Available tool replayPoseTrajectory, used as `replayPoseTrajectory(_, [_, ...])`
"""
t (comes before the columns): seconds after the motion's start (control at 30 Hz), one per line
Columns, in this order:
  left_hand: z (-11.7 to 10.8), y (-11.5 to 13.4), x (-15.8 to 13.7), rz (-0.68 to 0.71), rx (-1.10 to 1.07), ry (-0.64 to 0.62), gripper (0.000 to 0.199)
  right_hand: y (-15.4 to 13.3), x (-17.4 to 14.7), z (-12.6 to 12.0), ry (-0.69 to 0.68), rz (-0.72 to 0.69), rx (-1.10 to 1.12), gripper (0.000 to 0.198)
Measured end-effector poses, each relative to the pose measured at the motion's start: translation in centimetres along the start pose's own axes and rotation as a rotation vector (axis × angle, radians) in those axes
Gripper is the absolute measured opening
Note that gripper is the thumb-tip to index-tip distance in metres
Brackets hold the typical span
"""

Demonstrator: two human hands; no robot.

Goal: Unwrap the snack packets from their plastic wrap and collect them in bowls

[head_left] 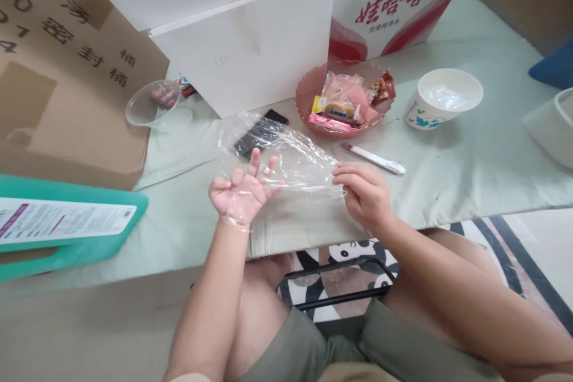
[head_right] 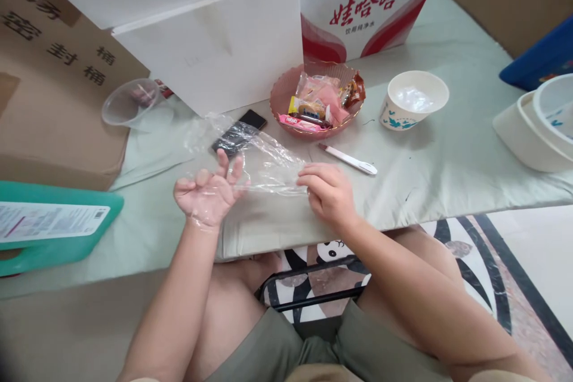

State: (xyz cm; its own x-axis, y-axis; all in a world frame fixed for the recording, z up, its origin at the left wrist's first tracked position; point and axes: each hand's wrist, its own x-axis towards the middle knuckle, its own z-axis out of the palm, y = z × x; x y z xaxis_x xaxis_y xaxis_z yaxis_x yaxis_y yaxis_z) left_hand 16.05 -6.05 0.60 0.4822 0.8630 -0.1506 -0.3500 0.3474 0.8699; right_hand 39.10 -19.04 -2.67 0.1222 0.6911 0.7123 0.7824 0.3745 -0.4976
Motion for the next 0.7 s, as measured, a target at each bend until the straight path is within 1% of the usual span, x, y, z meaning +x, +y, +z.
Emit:
replayPoseTrajectory(0.1, [-1.1, 0.9, 0.0, -0.121, -0.098, 0.136, 0.035, 0.8, 0.5, -1.2, 0.058, 0.016, -0.066, 0.03])
replayPoseTrajectory(0.17, [-1.5, 1.3, 0.2, -0.254, -0.102, 0.266, 0.027, 1.2, 0.6, -1.8, 0.041, -0.006, -0.105, 0.03])
replayPoseTrajectory(0.23, [-1.5, 1.4, 0.4, -0.369, -0.04, 0.411, 0.016, 1.4, 0.6, -2.3, -0.049, -0.084, -0.099, 0.029])
replayPoseTrajectory(0.3, [-1.3, 1.4, 0.5, -0.41, 0.09, 0.509, 0.01, 1.5, 0.6, -2.7, -0.169, -0.165, -0.078, 0.027])
replayPoseTrajectory(0.37, [-1.0, 1.1, 0.3, -0.385, 0.259, 0.518, 0.012, 1.4, 0.5, -3.0, -0.268, -0.208, -0.069, 0.025])
replayPoseTrajectory(0.43, [-0.9, 1.0, -0.1, -0.368, 0.445, 0.477, 0.014, 1.3, 0.4, -3.2, -0.318, -0.216, -0.063, 0.022])
replayPoseTrajectory(0.5, [-1.3, 1.0, -0.6, -0.412, 0.626, 0.423, 0.015, 1.3, 0.3, -3.5, -0.327, -0.215, -0.046, 0.021])
replayPoseTrajectory(0.57, [-2.3, 1.5, -1.2, -0.488, 0.788, 0.392, 0.016, 1.4, 0.1, -3.7, -0.307, -0.207, -0.022, 0.02])
replayPoseTrajectory(0.6, [-2.9, 1.8, -1.6, -0.509, 0.856, 0.396, 0.019, 1.4, 0.1, -3.8, -0.3, -0.206, -0.001, 0.02])
replayPoseTrajectory(0.67, [-4.2, 2.6, -2.7, -0.469, 0.948, 0.431, 0.026, 1.2, 0.0, -3.9, -0.3, -0.202, 0.059, 0.02])
replayPoseTrajectory(0.7, [-4.6, 2.9, -3.5, -0.402, 0.977, 0.439, 0.03, 1.0, 0.0, -3.9, -0.304, -0.198, 0.09, 0.021])
